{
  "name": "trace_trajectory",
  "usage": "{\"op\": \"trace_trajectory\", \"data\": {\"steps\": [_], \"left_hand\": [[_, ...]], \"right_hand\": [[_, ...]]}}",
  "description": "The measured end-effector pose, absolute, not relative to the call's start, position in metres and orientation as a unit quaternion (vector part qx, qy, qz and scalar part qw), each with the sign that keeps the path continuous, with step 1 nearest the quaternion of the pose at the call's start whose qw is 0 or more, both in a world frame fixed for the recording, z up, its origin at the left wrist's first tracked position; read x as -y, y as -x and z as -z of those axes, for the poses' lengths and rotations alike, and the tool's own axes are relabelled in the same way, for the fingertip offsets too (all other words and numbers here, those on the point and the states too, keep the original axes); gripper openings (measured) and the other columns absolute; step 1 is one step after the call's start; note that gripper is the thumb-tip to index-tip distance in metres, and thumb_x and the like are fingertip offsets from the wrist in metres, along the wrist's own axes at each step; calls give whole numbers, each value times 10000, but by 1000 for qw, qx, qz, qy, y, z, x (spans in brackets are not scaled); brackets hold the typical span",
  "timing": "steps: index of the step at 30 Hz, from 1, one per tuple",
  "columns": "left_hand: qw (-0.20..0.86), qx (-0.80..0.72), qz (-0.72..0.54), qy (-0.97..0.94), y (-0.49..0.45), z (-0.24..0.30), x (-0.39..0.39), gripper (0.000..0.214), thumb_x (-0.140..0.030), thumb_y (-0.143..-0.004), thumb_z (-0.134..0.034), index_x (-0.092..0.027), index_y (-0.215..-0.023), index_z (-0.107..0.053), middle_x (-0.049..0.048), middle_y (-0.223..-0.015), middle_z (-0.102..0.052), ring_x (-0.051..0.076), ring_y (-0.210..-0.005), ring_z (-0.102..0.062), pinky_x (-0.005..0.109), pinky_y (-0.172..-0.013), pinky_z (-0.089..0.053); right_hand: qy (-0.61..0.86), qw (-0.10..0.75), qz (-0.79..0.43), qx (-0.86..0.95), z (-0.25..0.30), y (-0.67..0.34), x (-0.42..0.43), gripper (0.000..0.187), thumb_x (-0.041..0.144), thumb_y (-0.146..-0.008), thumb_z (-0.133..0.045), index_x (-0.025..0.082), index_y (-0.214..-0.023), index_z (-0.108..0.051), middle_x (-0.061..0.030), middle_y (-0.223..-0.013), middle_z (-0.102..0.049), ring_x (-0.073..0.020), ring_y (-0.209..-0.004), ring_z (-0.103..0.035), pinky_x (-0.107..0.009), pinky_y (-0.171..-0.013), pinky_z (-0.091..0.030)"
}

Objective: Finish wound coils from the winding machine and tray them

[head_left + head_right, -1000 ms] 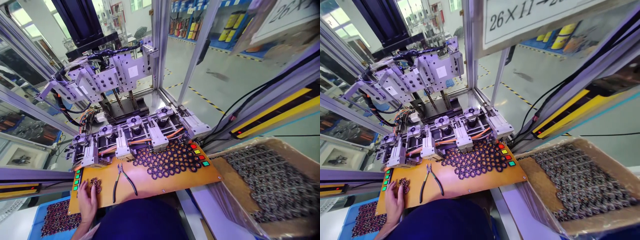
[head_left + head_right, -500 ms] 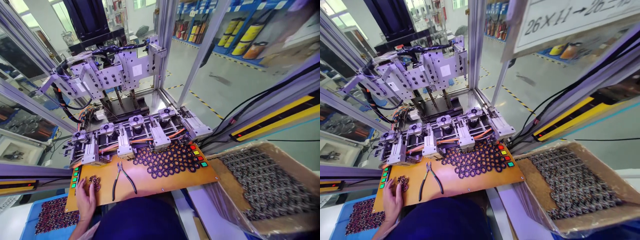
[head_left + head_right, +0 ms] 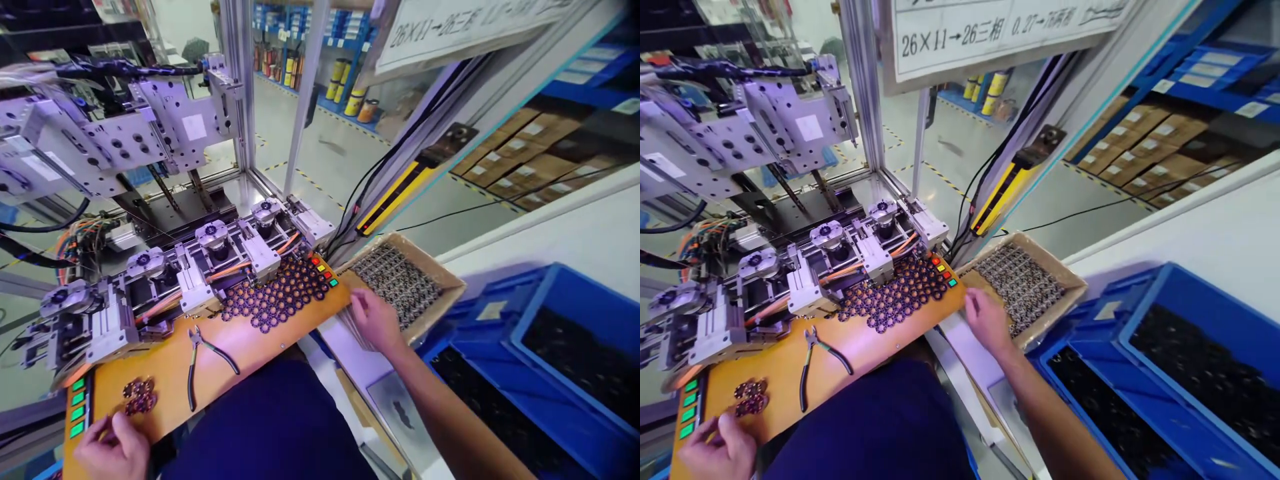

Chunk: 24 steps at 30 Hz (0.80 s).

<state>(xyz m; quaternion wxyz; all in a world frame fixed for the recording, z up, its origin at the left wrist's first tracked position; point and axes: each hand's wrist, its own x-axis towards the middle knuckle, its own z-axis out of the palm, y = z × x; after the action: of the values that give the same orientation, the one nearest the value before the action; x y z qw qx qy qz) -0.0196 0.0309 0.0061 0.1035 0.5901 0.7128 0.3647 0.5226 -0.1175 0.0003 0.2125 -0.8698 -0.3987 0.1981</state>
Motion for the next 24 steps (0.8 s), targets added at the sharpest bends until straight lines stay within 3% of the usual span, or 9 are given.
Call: {"op": "trace_trajectory", "data": {"steps": [2,4,7,11,17,24], "left_hand": [[97,-725,-347,-587,21,-8,-26,210,-387,-787,-600,-180,-760,-575,2,-648,-503,210,-615,-521,385,-677,-466],[96,-752,-343,-555,22,-10,-21,246,-420,-816,-566,-179,-791,-604,8,-671,-553,218,-659,-555,378,-697,-468],[91,-784,-344,-508,22,-12,-12,321,-473,-847,-529,-184,-904,-657,35,-787,-649,250,-791,-619,400,-779,-487],[16,-721,-383,-577,18,-15,1,309,-458,-851,-518,-196,-890,-676,89,-958,-691,297,-984,-638,473,-954,-472],[-25,-732,-331,-595,19,-4,21,259,-450,-841,-553,-243,-960,-655,68,-872,-676,287,-808,-644,474,-822,-534],[-54,-671,-288,-682,26,4,8,466,-494,-853,-525,-159,-1161,-622,163,-1097,-633,350,-1002,-613,523,-935,-497]], "right_hand": [[856,253,-111,436,12,-521,101,439,301,-1011,-358,119,-1404,-428,-172,-1408,-524,-259,-1328,-482,-465,-1130,-384],[832,278,-56,477,27,-513,92,489,286,-986,-362,100,-1437,-388,-174,-1444,-500,-264,-1359,-459,-465,-1135,-385],[802,296,-1,519,45,-507,91,491,291,-977,-370,104,-1430,-404,-172,-1404,-546,-273,-1297,-528,-484,-1081,-436],[785,302,40,539,55,-514,96,438,290,-975,-387,123,-1370,-479,-162,-1327,-611,-268,-1212,-595,-468,-1029,-472],[792,318,72,516,58,-519,87,379,327,-943,-436,133,-1227,-594,-158,-1206,-681,-276,-1124,-644,-439,-981,-501],[816,370,89,436,59,-526,60,390,349,-932,-420,122,-1190,-605,-155,-1062,-726,-267,-957,-687,-416,-891,-539]]}}
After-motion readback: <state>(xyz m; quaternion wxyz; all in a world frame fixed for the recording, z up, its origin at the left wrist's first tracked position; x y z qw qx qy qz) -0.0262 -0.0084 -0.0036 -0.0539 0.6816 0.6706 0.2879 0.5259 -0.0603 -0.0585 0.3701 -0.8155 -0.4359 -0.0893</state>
